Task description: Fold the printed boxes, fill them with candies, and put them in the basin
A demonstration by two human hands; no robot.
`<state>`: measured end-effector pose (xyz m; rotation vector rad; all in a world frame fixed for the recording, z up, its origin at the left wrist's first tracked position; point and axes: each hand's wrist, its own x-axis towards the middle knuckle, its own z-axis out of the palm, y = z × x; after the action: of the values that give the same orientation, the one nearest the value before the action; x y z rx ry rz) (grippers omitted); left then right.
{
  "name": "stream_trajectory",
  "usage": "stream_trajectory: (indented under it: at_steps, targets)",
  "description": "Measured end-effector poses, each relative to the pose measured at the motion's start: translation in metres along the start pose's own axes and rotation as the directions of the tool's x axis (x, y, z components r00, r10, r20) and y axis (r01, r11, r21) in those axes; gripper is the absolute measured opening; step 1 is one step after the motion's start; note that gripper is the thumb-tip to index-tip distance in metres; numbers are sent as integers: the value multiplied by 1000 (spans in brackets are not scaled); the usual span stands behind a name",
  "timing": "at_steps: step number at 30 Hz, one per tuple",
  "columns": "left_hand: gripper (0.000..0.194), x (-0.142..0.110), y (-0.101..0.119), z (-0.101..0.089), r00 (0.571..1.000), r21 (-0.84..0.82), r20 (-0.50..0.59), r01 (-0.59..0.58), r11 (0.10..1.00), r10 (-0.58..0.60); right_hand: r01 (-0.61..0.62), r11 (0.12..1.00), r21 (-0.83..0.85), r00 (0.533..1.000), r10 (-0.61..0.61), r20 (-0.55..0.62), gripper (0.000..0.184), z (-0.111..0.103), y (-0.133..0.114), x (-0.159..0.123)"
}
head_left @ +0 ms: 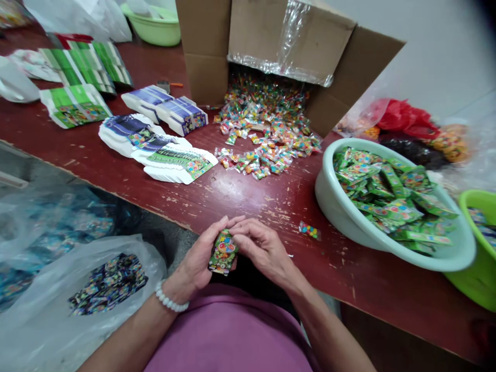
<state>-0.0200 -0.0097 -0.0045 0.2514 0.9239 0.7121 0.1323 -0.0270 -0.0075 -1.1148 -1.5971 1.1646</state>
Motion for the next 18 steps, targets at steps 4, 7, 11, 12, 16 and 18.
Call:
stream_trajectory:
  at_steps: [4, 7, 11, 12, 16, 18]
  targets:
    - [34, 4, 2, 5, 997, -116, -75, -44, 992, 35, 134, 889, -437, 990, -140, 19, 71, 14, 1, -10]
    - [39, 8, 2, 8, 993, -24, -97, -70, 997, 67, 140, 767, -627, 990, -101, 98, 89, 18, 5, -7]
    - [51, 7, 3, 9, 993, 130, 13, -118, 984, 118, 199, 704, -682, 972, -232, 43, 76, -1, -4, 0]
    - [57, 7, 5, 8, 990, 177, 52, -136, 975, 129, 210, 687, -695, 957, -290, 2, 73, -13, -12, 0]
    - [66, 17, 30, -9, 904, 569, 47, -374, 733, 425, 1, 506, -862, 843, -464, -271, 72, -96, -48, -18]
    - [58, 28, 55, -24, 728, 807, 91, -454, 378, 680, -226, 300, -927, 699, -613, -369, 97, -145, -56, -26]
